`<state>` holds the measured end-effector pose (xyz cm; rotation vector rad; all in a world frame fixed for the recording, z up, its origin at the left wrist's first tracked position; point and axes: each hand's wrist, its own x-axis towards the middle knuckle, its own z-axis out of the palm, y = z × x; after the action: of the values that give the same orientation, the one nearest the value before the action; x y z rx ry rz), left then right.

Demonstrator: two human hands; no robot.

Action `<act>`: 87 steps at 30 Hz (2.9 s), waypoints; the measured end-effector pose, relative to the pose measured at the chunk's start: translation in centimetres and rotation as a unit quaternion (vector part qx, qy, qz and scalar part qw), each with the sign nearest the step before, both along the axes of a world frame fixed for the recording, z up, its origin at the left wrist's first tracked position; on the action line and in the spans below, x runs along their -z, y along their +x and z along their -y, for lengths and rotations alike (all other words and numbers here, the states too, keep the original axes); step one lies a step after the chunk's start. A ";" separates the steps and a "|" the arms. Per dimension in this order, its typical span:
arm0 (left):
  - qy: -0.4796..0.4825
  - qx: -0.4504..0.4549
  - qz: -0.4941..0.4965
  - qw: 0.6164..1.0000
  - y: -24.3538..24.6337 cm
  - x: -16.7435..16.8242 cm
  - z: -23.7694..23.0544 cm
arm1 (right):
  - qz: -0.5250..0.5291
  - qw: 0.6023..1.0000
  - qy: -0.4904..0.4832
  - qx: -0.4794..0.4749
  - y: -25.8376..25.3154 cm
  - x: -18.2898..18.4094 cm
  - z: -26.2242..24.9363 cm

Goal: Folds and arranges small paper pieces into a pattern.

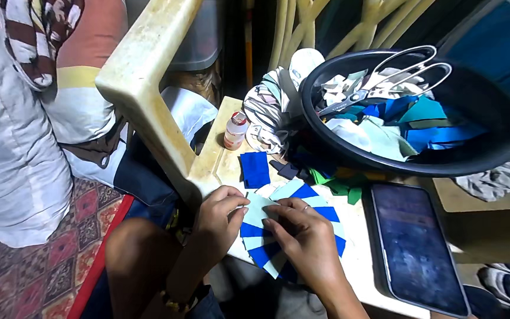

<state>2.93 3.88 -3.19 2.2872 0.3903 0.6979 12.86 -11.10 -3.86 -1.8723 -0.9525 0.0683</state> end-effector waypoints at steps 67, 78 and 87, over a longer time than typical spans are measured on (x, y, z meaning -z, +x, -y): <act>-0.084 -0.077 -0.236 0.965 4.3 -3.9 1.7 | 0.017 0.999 -0.012 -0.033 -0.5 0.1 -0.3; -0.111 -0.104 -0.211 0.966 4.1 -4.0 1.8 | 0.018 0.998 0.054 -0.027 0.2 -0.9 1.0; -0.196 -0.186 -0.129 0.954 1.0 -3.3 3.4 | 0.056 0.987 0.124 0.082 4.5 -1.8 6.3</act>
<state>3.92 0.50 0.14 1.9408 1.0087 0.4453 17.34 -17.42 -2.01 -1.7295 -0.8368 -0.2466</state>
